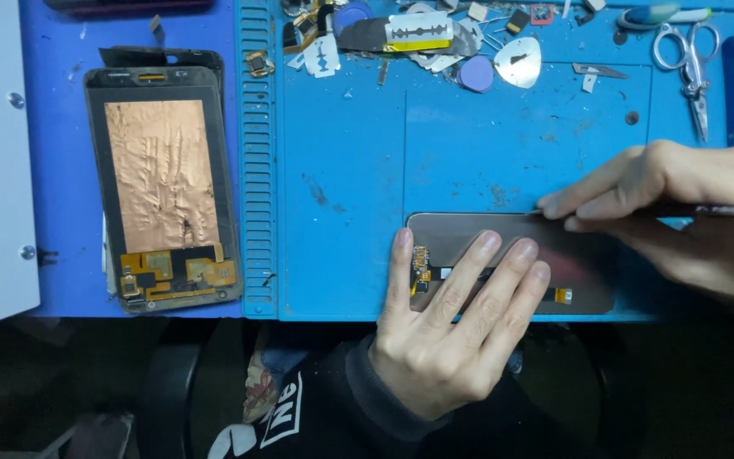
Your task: The recorder is cleaning and repairing a smartphone screen component using various tools on a workbench.
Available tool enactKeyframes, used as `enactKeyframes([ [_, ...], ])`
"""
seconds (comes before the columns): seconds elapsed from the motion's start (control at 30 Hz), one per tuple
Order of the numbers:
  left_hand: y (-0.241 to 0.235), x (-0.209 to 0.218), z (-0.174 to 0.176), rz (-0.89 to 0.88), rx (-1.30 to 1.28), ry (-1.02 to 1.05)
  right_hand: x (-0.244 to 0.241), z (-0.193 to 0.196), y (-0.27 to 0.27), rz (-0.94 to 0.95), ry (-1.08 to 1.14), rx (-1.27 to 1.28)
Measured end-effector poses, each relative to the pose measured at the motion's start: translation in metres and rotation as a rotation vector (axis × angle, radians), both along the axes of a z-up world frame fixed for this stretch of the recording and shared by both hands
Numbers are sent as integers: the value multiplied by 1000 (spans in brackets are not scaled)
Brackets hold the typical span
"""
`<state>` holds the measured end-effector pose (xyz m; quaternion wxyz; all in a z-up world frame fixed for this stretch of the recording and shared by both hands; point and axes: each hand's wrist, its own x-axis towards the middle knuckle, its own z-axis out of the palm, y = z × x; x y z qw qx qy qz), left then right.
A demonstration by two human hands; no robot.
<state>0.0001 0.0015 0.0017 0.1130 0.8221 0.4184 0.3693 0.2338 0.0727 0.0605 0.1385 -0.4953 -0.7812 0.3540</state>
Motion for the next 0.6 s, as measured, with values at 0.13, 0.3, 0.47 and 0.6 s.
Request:
enactKeyframes([
  [0.13,-2,0,-3,8,-22,-44,-3,-7,-2,-77,-26,27],
  [0.3,0,-1,1,8,-24,-41,-37,-6,10,5,138,-22],
  [0.47,1,-1,2,29,-18,-91,-60,-5,19,68,135,19],
  [0.6,0,-2,2,21,-33,-103,-75,-4,22,82,155,27],
])
